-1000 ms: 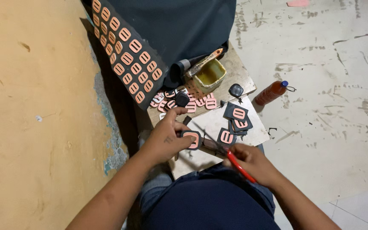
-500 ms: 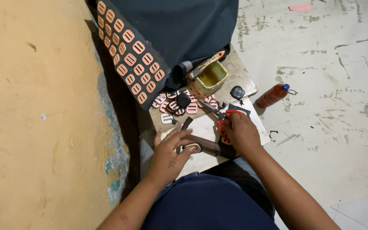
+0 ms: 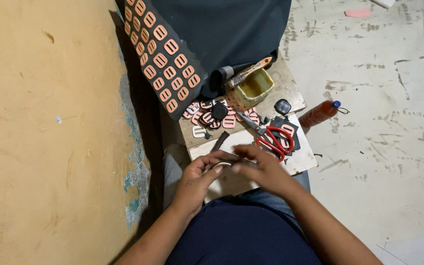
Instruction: The person sits on the floor and uses red-handled scissors to cut out small rectangular shapes from a black sheet with pink markings. After cutting, they use a cylindrical wooden tool to press and smooth the edges of the cut pieces.
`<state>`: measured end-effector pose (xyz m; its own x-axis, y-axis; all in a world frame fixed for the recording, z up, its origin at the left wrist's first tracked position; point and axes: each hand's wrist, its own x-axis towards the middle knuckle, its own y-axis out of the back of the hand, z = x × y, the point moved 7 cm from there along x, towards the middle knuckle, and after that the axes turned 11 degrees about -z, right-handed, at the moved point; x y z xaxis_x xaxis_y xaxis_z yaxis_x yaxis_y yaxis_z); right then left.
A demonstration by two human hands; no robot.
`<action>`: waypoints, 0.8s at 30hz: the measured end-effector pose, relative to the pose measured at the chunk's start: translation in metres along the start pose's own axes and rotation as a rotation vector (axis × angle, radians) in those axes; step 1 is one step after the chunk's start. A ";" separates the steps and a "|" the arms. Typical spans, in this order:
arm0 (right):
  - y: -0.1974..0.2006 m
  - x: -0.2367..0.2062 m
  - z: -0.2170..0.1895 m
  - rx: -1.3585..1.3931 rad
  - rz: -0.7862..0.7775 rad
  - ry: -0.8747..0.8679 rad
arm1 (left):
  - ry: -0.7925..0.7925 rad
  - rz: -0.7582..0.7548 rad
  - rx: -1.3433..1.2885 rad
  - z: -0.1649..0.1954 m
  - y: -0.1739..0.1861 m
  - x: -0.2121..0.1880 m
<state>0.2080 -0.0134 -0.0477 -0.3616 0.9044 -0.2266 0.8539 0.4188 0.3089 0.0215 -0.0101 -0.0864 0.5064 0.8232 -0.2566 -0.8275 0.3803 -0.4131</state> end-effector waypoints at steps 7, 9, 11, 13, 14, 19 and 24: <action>-0.017 0.025 0.015 0.004 0.125 -0.162 | -0.179 0.113 1.185 0.039 -0.002 -0.012; -0.013 0.032 0.028 0.021 0.188 -0.203 | -0.244 0.092 1.525 0.043 -0.006 -0.015; -0.009 0.040 0.034 0.032 0.241 -0.144 | -0.013 0.001 1.598 0.027 0.005 -0.012; -0.009 0.043 0.043 0.022 0.285 -0.131 | 0.111 -0.047 1.618 0.014 0.013 -0.012; -0.009 0.043 0.048 0.006 0.303 -0.147 | 0.118 -0.051 1.609 0.009 0.015 -0.014; -0.010 0.038 0.047 -0.203 0.390 -0.015 | 0.172 -0.112 1.392 -0.012 0.028 -0.018; -0.008 0.036 0.044 -0.224 0.436 0.020 | 0.160 -0.110 1.296 -0.018 0.034 -0.018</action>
<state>0.2043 0.0122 -0.0987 0.0025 0.9999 -0.0150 0.8266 0.0064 0.5628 -0.0115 -0.0195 -0.1122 0.5349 0.7373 -0.4127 -0.3658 0.6424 0.6735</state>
